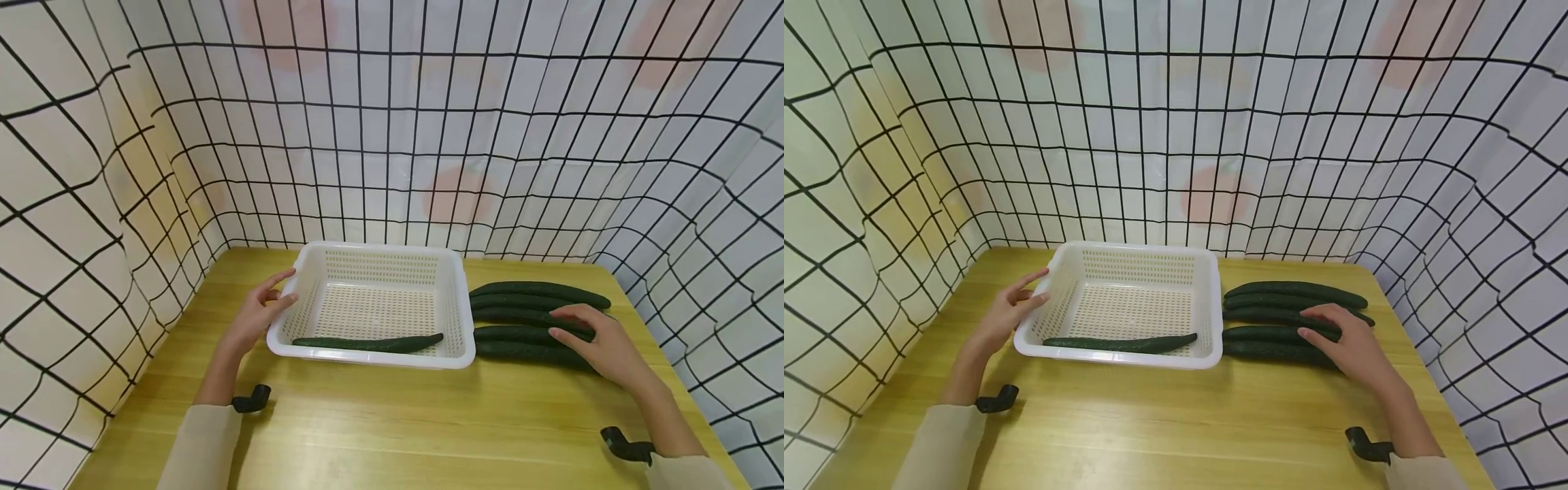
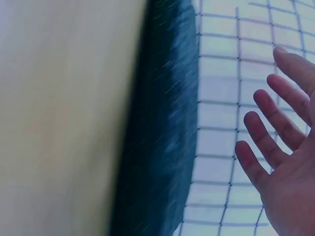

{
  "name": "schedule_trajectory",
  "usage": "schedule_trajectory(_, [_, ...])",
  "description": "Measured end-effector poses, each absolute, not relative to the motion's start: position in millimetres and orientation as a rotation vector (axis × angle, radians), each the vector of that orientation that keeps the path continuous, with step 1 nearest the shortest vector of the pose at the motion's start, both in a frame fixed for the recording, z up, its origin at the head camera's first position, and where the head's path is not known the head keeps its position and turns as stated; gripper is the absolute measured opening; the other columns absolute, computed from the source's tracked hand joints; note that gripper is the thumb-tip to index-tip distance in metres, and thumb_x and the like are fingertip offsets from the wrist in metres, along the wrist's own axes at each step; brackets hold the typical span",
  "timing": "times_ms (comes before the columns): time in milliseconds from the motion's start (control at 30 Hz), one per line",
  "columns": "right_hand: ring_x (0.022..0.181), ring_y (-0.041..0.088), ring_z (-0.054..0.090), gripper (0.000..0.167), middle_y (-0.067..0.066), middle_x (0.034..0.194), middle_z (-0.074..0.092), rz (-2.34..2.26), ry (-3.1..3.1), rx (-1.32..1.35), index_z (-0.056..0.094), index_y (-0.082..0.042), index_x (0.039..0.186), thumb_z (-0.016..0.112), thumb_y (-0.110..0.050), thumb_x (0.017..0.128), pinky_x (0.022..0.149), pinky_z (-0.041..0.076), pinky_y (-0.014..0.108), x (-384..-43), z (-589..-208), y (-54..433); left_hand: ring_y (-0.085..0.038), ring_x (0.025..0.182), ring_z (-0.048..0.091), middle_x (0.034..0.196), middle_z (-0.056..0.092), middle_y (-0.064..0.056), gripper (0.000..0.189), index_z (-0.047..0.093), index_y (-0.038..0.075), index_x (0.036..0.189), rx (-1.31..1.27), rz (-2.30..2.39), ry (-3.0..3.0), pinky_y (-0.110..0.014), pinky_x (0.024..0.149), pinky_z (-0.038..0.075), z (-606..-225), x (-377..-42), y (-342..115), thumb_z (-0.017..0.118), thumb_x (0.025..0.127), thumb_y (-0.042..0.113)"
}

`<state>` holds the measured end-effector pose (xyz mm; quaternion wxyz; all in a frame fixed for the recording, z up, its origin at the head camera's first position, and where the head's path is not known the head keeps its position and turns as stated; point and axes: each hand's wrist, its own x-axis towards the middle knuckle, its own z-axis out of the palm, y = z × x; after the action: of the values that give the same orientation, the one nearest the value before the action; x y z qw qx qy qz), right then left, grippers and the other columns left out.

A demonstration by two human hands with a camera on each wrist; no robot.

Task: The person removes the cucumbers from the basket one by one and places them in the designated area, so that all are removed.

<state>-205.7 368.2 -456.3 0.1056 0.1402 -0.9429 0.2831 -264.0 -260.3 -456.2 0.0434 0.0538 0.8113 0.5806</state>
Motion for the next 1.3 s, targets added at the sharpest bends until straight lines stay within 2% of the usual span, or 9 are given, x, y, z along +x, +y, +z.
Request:
schedule_trajectory(67, [0.116,0.023,0.057,0.04,0.002,0.13,0.066,0.87,-2.755,0.436,0.063,-0.021,0.136,0.071,-0.03,0.099,0.094,0.047,0.024,-210,-450,358,-0.033,0.092,0.069,0.118,0.057,-0.029,0.061,0.043,0.026,0.158,0.174,1.768,2.504,-0.04,0.068,0.062,-454,-263,-262,0.065,0.102,0.034])
schedule_trajectory(200, [0.115,0.014,0.058,0.045,0.003,0.132,0.065,0.972,-2.698,0.508,0.06,-0.022,0.14,0.073,-0.025,0.097,0.092,0.045,0.013,-220,-440,331,-0.028,0.084,0.068,0.11,0.057,-0.024,0.06,0.047,0.024,0.156,0.174,1.715,2.585,-0.036,0.064,0.061,-451,-262,-261,0.068,0.1,0.034])
schedule_trajectory(367, [0.116,0.017,0.061,0.049,0.004,0.133,0.065,1.077,-2.66,0.62,0.06,-0.021,0.141,0.076,-0.023,0.095,0.093,0.05,0.017,-229,-427,284,-0.029,0.087,0.067,0.111,0.058,-0.022,0.06,0.05,0.024,0.154,0.135,1.674,2.657,-0.037,0.068,0.062,-451,-261,-258,0.07,0.099,0.034])
schedule_trajectory(600, [0.119,0.026,0.063,0.051,0.008,0.136,0.064,1.219,-2.648,0.812,0.06,-0.012,0.141,0.076,-0.026,0.095,0.095,0.057,0.047,-239,-416,219,-0.029,0.087,0.066,0.107,0.059,-0.02,0.06,0.051,0.026,0.154,0.07,1.632,2.704,-0.036,0.071,0.062,-454,-262,-256,0.071,0.098,0.038])
schedule_trajectory(833, [0.124,0.029,0.061,0.056,0.005,0.141,0.061,1.289,-2.725,0.9,0.059,-0.015,0.143,0.076,-0.037,0.094,0.1,0.055,0.049,-249,-421,169,-0.029,0.087,0.062,0.102,0.054,-0.017,0.061,0.051,0.026,0.154,0.038,1.618,2.713,-0.031,0.069,0.06,-454,-264,-256,0.07,0.098,0.041])
schedule_trajectory(1100, [0.127,0.03,0.06,0.055,0.005,0.142,0.061,1.273,-2.77,0.985,0.059,-0.016,0.142,0.074,-0.04,0.095,0.1,0.054,0.051,-255,-426,125,-0.028,0.084,0.063,0.1,0.055,-0.017,0.061,0.051,0.026,0.154,0.03,1.63,2.705,-0.033,0.069,0.061,-453,-262,-257,0.071,0.098,0.038])
schedule_trajectory(1300, [0.127,0.033,0.059,0.055,0.006,0.141,0.062,1.286,-2.814,0.986,0.06,-0.015,0.141,0.074,-0.041,0.095,0.1,0.054,0.052,-254,-430,105,-0.027,0.084,0.059,0.098,0.055,-0.016,0.058,0.052,0.025,0.153,0.023,1.621,2.725,-0.029,0.067,0.058,-453,-263,-255,0.07,0.098,0.035])
